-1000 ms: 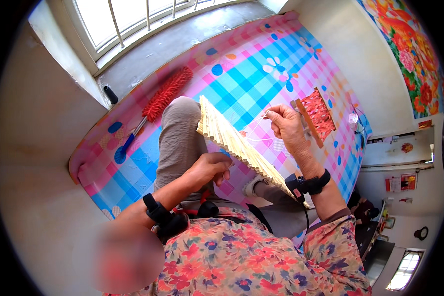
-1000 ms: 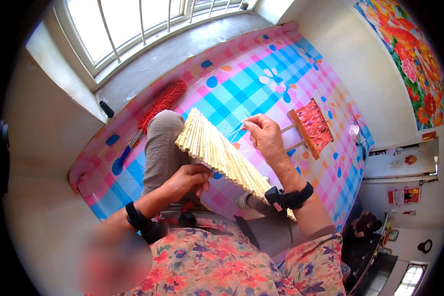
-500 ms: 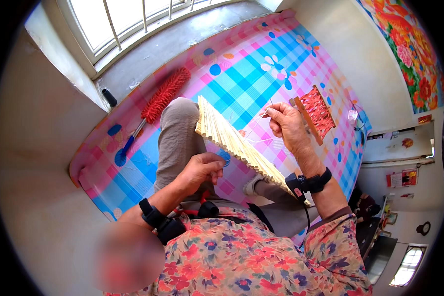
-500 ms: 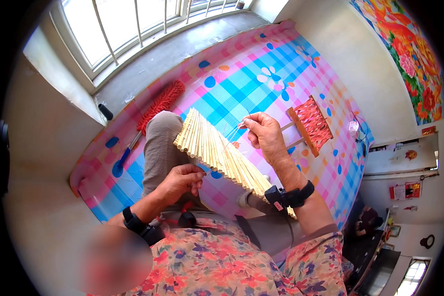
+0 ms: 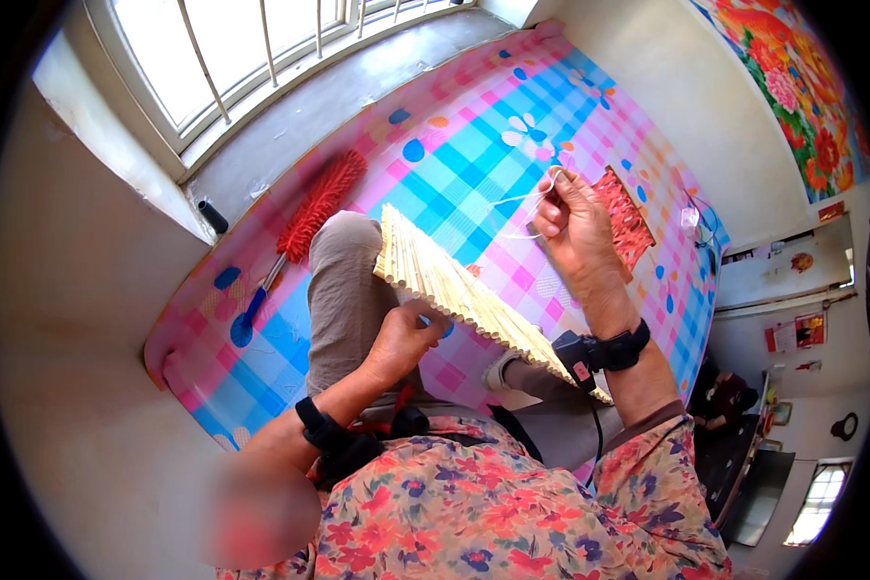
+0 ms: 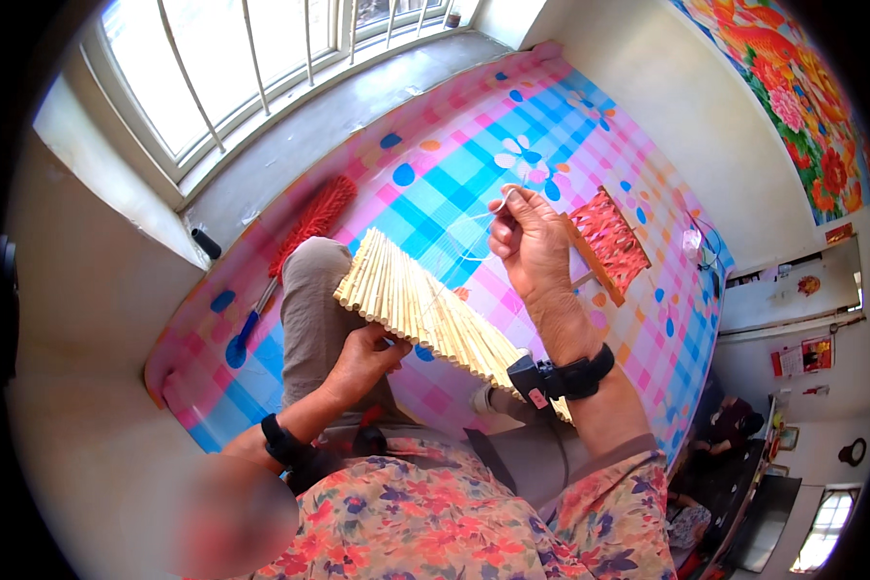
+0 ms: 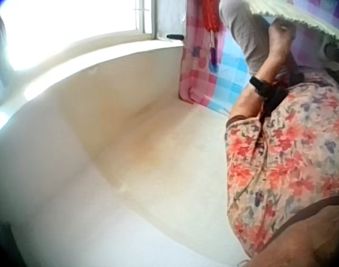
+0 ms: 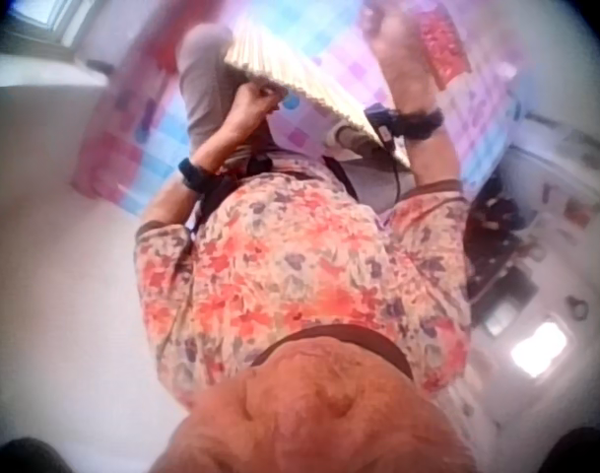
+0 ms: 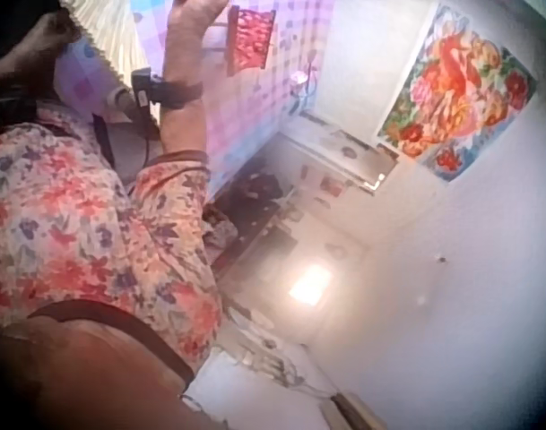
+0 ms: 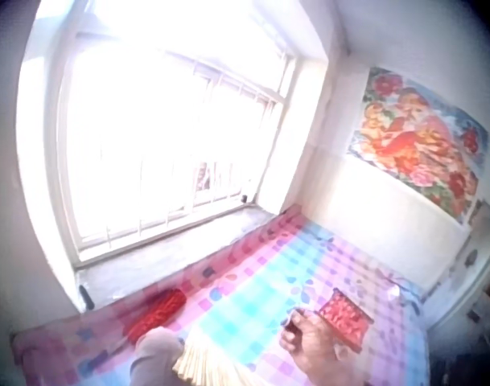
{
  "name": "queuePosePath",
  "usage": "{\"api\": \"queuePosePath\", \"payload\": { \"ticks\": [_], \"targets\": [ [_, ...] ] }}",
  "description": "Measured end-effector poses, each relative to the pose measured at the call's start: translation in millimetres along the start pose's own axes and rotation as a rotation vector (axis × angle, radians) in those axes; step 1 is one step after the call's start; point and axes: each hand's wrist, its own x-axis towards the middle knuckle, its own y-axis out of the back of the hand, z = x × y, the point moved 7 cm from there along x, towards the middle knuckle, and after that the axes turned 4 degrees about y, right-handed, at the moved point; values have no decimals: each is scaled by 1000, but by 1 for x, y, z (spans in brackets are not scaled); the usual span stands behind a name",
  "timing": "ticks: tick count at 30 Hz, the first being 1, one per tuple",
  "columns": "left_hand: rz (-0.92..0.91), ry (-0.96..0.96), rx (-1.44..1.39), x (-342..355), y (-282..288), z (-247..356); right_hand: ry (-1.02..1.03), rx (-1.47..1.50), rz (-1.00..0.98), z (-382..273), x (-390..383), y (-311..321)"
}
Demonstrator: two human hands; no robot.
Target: The person weaves a mat using thin wooden sticks and white thread, threading the needle through the gaps and securing the edges by hand.
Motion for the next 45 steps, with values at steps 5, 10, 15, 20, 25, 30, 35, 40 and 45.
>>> {"api": "queuePosePath", "payload": {
  "ticks": [5,10,15,20,25,30,35,40,45],
  "targets": [
    [136,-360,494,-28,23,43,15,-35,36,-3,-5,-2],
    [227,-1013,1102,-67,3,118,45,27,7,-11,17,-7],
    [130,-963,1329,-35,-11,108,184,-23,71,-54,50,-23],
    [-19,-983,1394,-24,-22,99,233,-262,173,-51,62,-11],
    [-64,-1061,1355,-23,-23,101,116,4,313,-27,66,-10],
    [-69,-1141,1349,-28,-21,98,20,-28,130,-21,75,-24],
    [-99,-1083,1324,-29,-24,99,36,-284,44,-32,76,-29],
    [-115,-1032,1334,-33,-20,97,33,-334,48,-24,95,-31],
    [-145,-1019,1344,-31,-21,100,15,-366,7,-26,94,-19]
  ]
}}
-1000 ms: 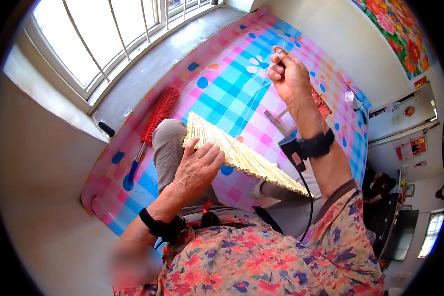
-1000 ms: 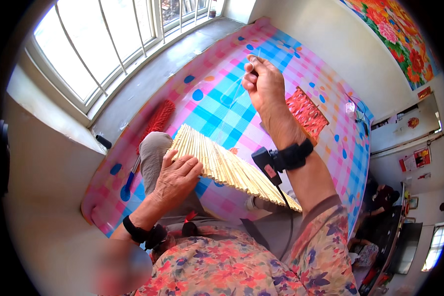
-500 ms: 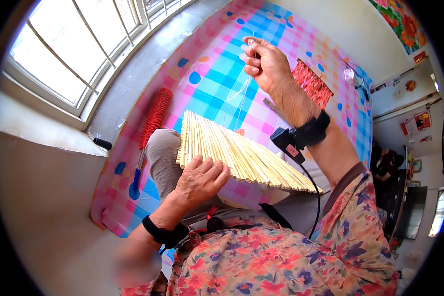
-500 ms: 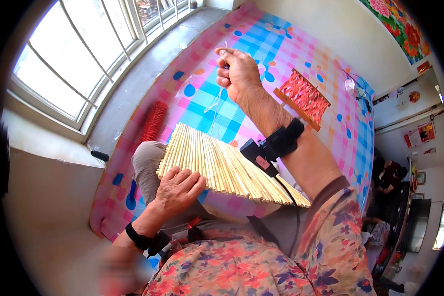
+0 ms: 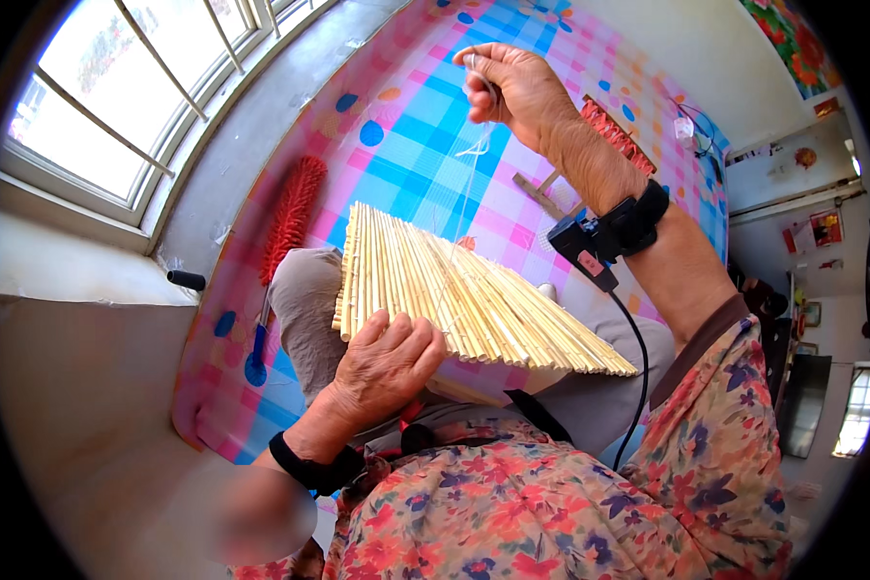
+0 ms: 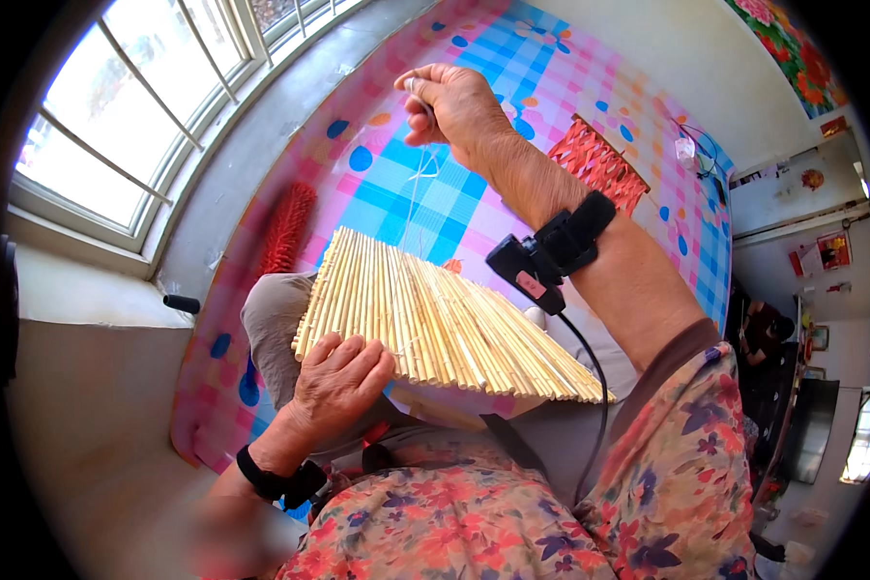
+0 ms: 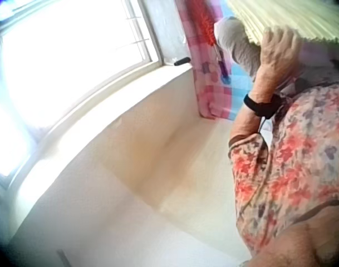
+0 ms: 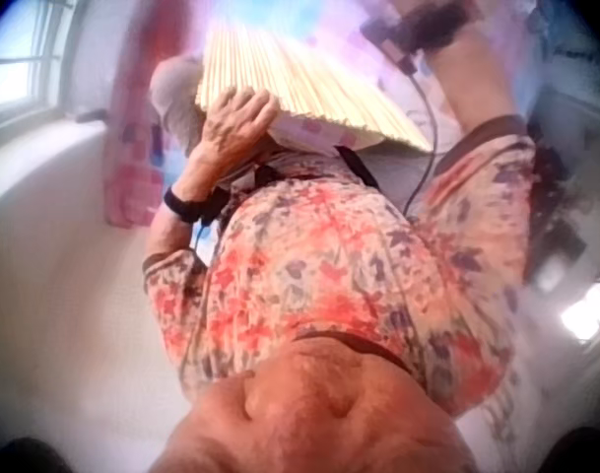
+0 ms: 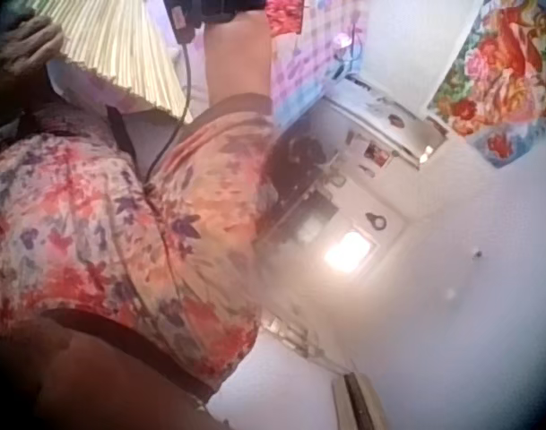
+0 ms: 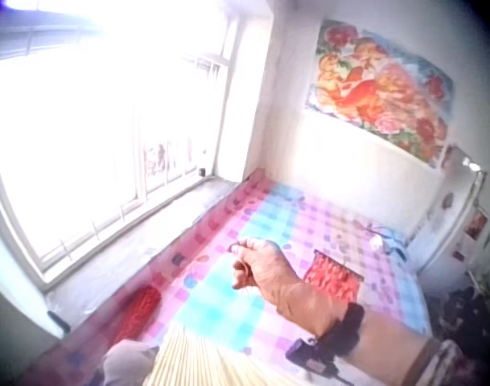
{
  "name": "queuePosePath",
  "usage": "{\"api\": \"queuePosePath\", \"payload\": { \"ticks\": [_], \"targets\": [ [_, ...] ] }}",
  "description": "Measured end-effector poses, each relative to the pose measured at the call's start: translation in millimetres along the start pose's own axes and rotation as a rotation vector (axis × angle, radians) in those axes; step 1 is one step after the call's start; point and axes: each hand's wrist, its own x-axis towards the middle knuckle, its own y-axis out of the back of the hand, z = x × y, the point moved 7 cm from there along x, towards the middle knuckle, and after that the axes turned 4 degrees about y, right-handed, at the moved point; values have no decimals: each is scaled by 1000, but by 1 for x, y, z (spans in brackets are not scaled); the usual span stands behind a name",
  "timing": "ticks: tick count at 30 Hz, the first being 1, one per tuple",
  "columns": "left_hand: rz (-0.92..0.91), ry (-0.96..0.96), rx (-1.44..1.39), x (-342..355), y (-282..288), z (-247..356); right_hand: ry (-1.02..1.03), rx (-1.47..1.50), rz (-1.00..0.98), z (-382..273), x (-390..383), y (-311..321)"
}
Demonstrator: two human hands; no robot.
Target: The person weaves a mat using thin wooden sticks and white thread, threading the needle through the gaps and securing the edges by hand.
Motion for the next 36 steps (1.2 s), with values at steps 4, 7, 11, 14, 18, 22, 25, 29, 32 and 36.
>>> {"api": "queuePosePath", "payload": {
  "ticks": [4,7,11,14,18,22,25,29,32,36],
  "targets": [
    [-20,10,-13,-3,6,-2,88,-777,-134,-12,-19,30],
    [59,137,73,-12,15,-17,381,-1577,-428,-7,-33,83],
    [96,93,40,-24,11,-30,202,-1796,-112,-40,-65,121],
    [157,69,-15,-24,10,-34,52,-1413,-33,-39,-76,108],
    [180,35,-60,-22,7,-33,-219,-795,-368,2,-102,51],
    [204,36,-58,-24,10,-32,-448,-471,-616,62,-139,0],
    [200,50,-62,-21,14,-32,-352,-558,-709,74,-153,-22],
    [185,72,-44,-19,15,-32,-219,-713,-715,84,-158,-25],
    [165,82,-35,-20,15,-32,83,-786,-737,79,-159,-30],
    [152,97,-34,-22,15,-33,363,-952,-760,67,-164,-39]
  ]
}}
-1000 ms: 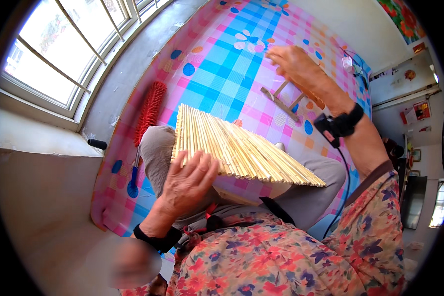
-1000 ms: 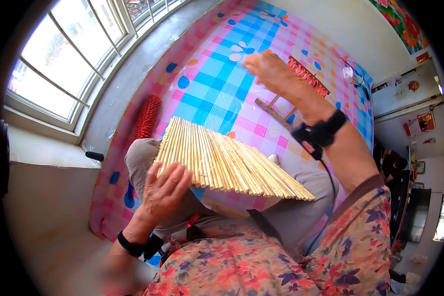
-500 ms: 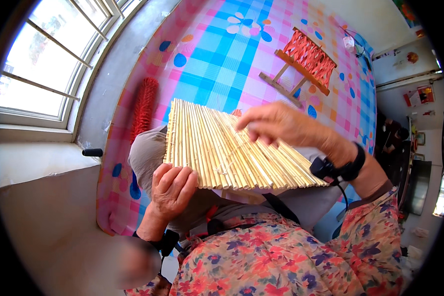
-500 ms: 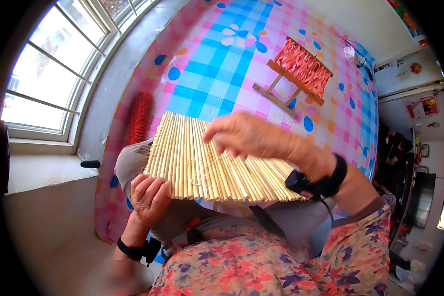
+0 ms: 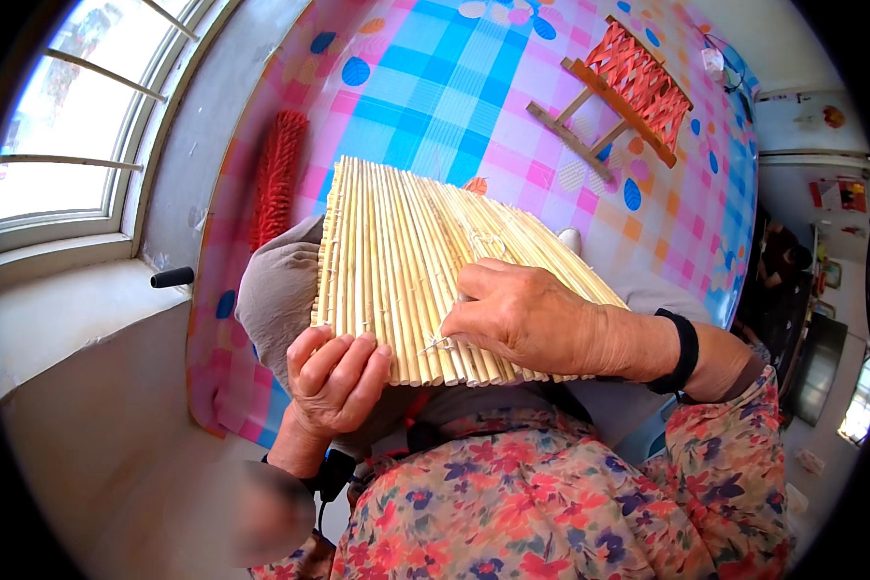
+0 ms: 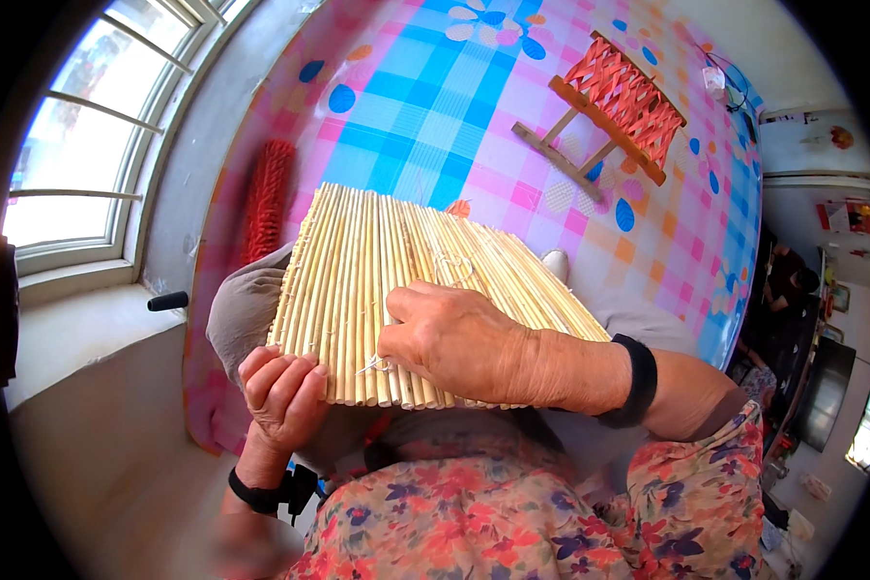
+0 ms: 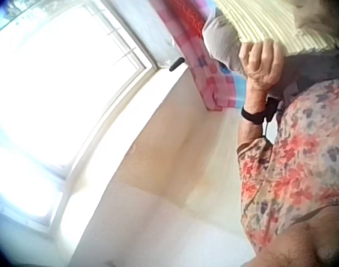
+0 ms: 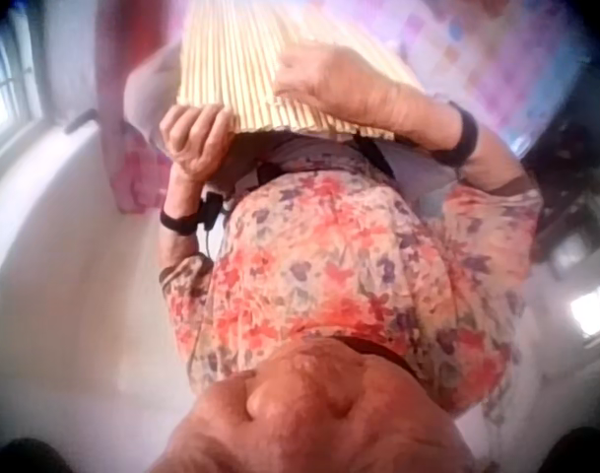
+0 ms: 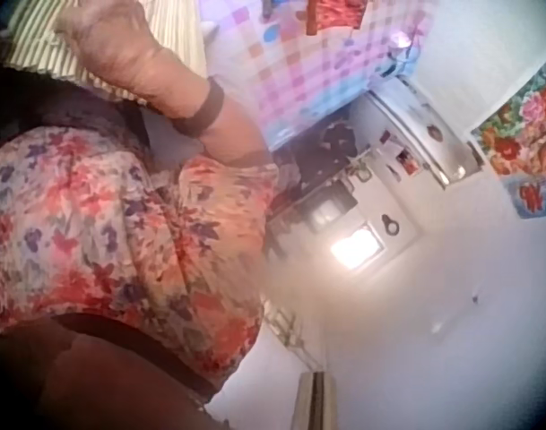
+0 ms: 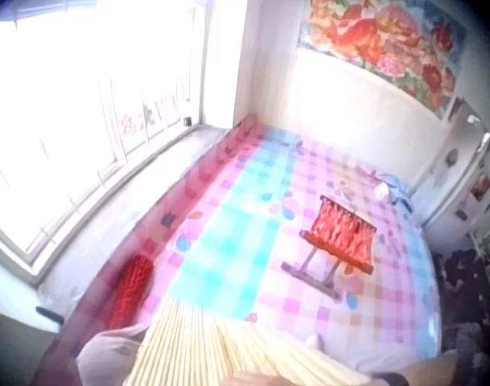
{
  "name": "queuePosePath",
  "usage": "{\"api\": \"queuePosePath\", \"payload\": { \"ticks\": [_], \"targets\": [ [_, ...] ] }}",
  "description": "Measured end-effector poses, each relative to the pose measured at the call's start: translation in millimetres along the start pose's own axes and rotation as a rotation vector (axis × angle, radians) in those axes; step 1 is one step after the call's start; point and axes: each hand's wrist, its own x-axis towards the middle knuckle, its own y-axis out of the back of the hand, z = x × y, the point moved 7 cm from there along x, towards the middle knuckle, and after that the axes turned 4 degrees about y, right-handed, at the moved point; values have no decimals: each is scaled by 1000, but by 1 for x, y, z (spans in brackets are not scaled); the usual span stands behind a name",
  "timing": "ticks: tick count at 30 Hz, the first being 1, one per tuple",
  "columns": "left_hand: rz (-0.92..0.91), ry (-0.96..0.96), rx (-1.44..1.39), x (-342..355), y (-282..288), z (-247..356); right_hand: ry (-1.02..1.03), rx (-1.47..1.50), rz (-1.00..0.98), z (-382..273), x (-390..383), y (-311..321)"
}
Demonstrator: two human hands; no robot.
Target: The person weaves a mat using thin wooden sticks and white thread, threading the needle through the gaps and securing the edges by hand.
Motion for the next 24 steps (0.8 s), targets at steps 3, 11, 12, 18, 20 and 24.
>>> {"api": "queuePosePath", "payload": {
  "ticks": [3,11,12,18,20,24],
  "targets": [
    [13,-1,-9,1,1,1,-26,47,-39,3,-3,-4],
    [19,-3,2,-2,1,1,18,132,-119,3,-4,-5],
    [17,1,1,-3,1,1,13,138,-140,3,-4,-5],
    [34,-4,-1,-5,1,2,22,172,-173,5,-5,-9],
    [33,-2,1,-6,1,2,18,185,-178,6,-4,-9],
    [29,-5,-4,-4,2,1,6,278,-186,11,-5,-13]
  ]
}}
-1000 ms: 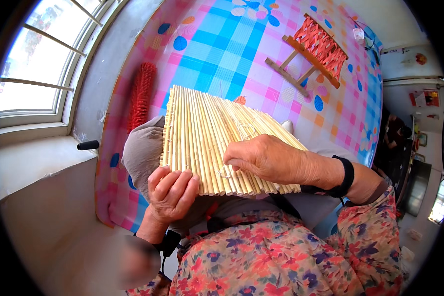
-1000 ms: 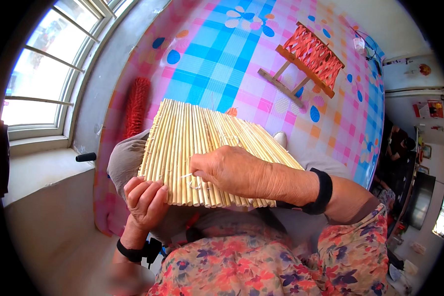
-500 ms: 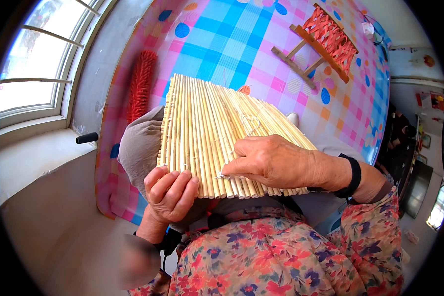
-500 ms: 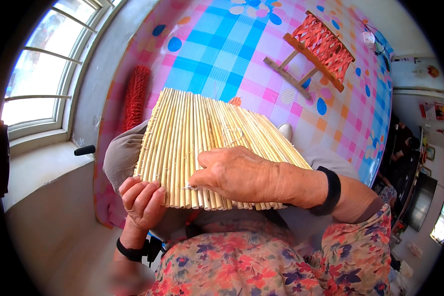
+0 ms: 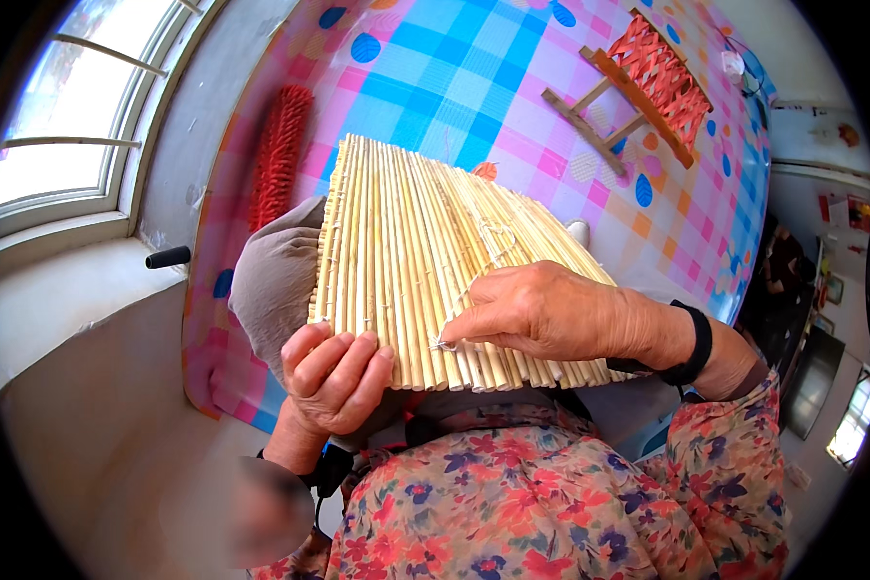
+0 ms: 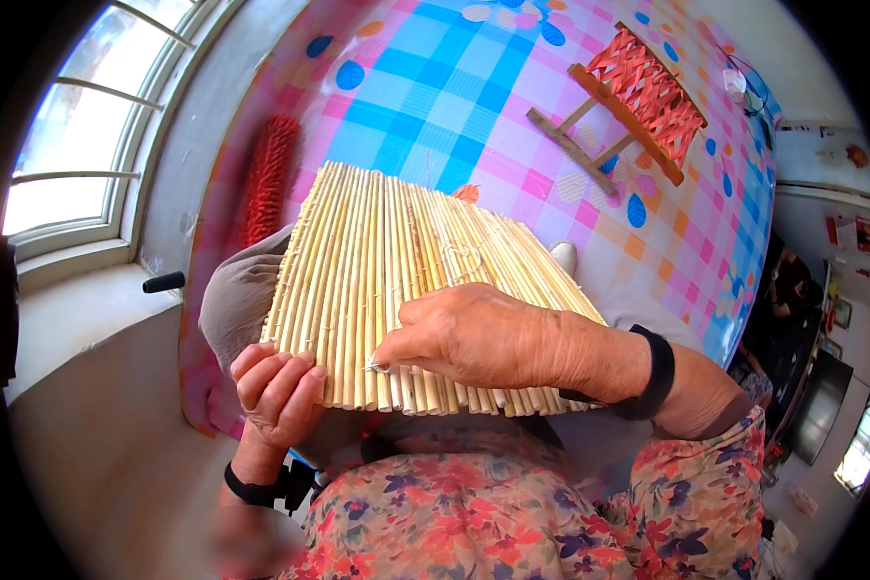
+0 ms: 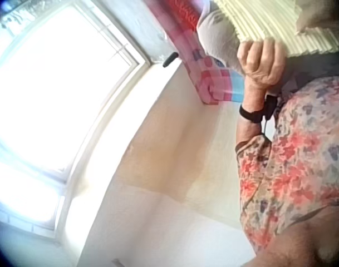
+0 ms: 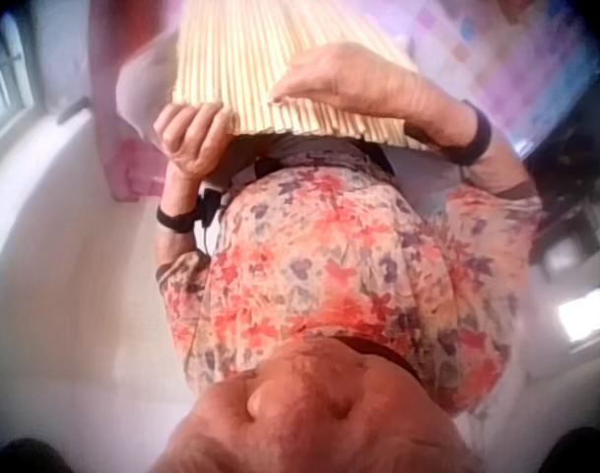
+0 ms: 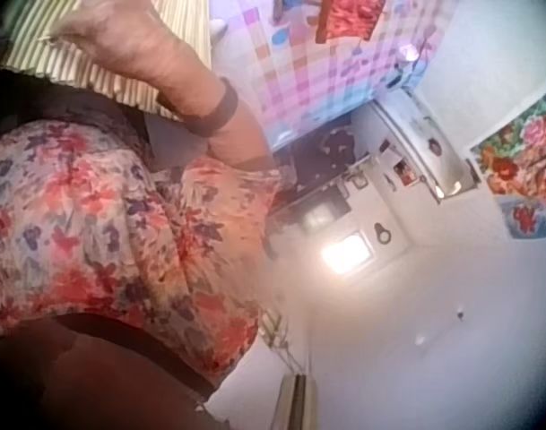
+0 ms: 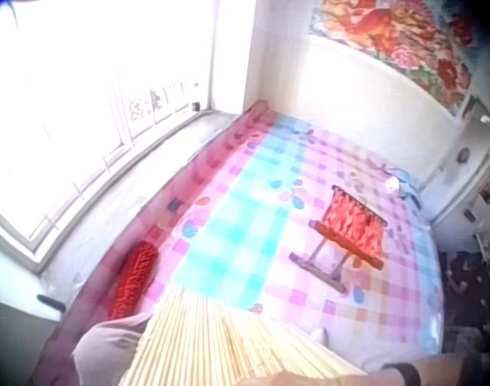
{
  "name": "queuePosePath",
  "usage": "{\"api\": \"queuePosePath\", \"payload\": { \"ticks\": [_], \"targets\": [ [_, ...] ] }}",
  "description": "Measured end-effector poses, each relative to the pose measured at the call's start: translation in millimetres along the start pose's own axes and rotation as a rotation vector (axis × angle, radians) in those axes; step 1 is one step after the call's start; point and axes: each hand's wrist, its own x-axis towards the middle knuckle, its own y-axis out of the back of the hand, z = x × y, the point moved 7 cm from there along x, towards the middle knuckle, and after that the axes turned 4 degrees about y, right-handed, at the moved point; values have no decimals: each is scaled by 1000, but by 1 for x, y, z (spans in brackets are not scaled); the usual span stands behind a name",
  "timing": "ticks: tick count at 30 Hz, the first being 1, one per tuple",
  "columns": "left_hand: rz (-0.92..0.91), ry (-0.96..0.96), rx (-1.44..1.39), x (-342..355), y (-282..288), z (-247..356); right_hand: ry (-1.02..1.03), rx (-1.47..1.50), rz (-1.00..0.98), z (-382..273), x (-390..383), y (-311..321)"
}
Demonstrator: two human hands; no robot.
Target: The person weaves a mat using thin wooden sticks and white thread, threading the needle through the gaps and securing the edges by hand.
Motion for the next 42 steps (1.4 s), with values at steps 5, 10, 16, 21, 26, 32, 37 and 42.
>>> {"api": "queuePosePath", "payload": {
  "ticks": [5,10,16,21,26,32,37,42],
  "targets": [
    [4,2,-3,-1,0,0,25,10,11,-1,2,0],
    [3,2,-3,-3,0,0,13,-33,-7,-3,5,2],
    [0,5,2,-5,0,0,-61,-10,-95,-2,10,3],
    [1,3,2,-6,-1,0,-63,14,-121,1,11,0],
    [-1,-4,10,-6,-1,0,-60,34,-135,2,13,0],
    [-3,-6,12,-6,0,0,-55,86,-109,5,12,-1],
    [-6,-6,13,-4,-1,0,-48,73,-125,5,13,0],
    [-3,-10,10,-4,-1,-1,-10,-11,-126,-1,17,7]
  ]
}}
